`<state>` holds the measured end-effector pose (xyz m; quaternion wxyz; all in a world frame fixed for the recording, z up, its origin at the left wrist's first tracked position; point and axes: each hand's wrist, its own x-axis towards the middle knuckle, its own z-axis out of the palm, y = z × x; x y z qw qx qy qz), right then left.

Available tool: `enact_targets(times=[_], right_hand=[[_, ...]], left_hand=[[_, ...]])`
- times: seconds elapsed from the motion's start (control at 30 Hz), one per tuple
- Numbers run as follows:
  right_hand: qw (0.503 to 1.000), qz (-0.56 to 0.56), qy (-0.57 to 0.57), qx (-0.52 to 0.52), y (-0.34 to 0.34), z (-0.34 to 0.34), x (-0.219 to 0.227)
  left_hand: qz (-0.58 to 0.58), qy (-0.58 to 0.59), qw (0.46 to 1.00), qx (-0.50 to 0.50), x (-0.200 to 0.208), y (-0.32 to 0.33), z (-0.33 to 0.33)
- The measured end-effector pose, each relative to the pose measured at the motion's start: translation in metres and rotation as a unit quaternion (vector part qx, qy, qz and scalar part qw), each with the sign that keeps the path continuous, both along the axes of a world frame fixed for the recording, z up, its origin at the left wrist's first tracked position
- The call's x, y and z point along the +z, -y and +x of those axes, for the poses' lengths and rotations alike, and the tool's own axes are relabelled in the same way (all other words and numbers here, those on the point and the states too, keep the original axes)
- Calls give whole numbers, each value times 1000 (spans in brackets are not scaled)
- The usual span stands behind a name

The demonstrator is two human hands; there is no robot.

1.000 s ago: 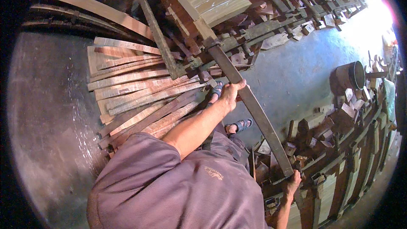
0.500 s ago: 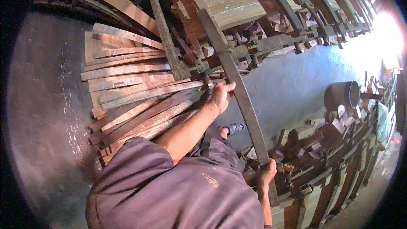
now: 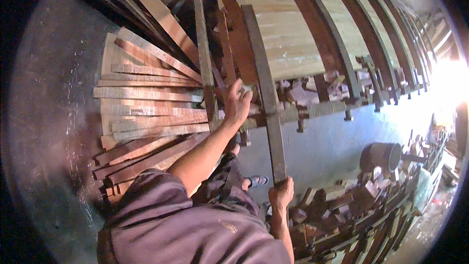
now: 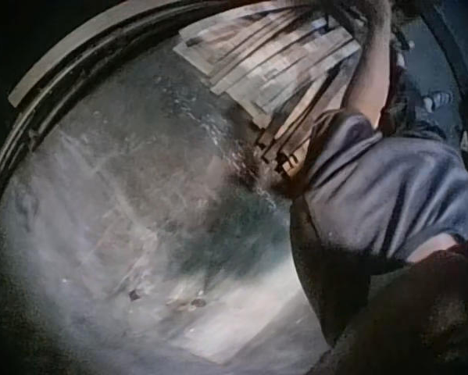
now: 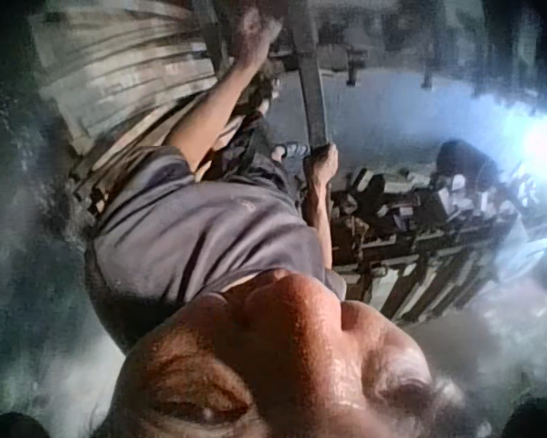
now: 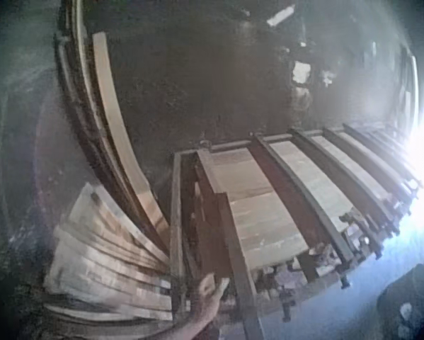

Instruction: The person picks up wood planks from the floor and places them side-by-side onto a large metal clamping rack, uses a long metal bar to align the planks, and hammers small wood blocks into the rack using a hatchet to secure the assembly.

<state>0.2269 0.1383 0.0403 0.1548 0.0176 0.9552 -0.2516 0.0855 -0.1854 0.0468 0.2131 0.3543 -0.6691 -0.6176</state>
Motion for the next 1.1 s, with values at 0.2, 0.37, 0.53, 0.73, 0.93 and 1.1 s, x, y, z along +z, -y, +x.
enact_targets(times=[0.2, 0.37, 0.53, 0.73, 0.93, 1.1], right_hand=[[1000, 25, -12, 0, 23, -20, -16], [998, -37, -36, 44, 94, -84, 22], [994, 46, -52, 79, 45, -44, 22], [998, -40, 17, -34, -36, 23, -19], [976, -201, -21, -83, 38, -50, 32], [970, -217, -105, -23, 150, -213, 79]], left_hand=[[134, -103, 983, 72, -7, 95, -151], [-137, 58, 987, -60, -29, 100, -183], [-140, 6, 990, -21, -59, 97, -196], [-137, -33, 990, -14, -70, 125, -228], [-188, 25, 982, -8, -39, 204, -275], [-96, 36, 994, -33, -8, 259, -285]])
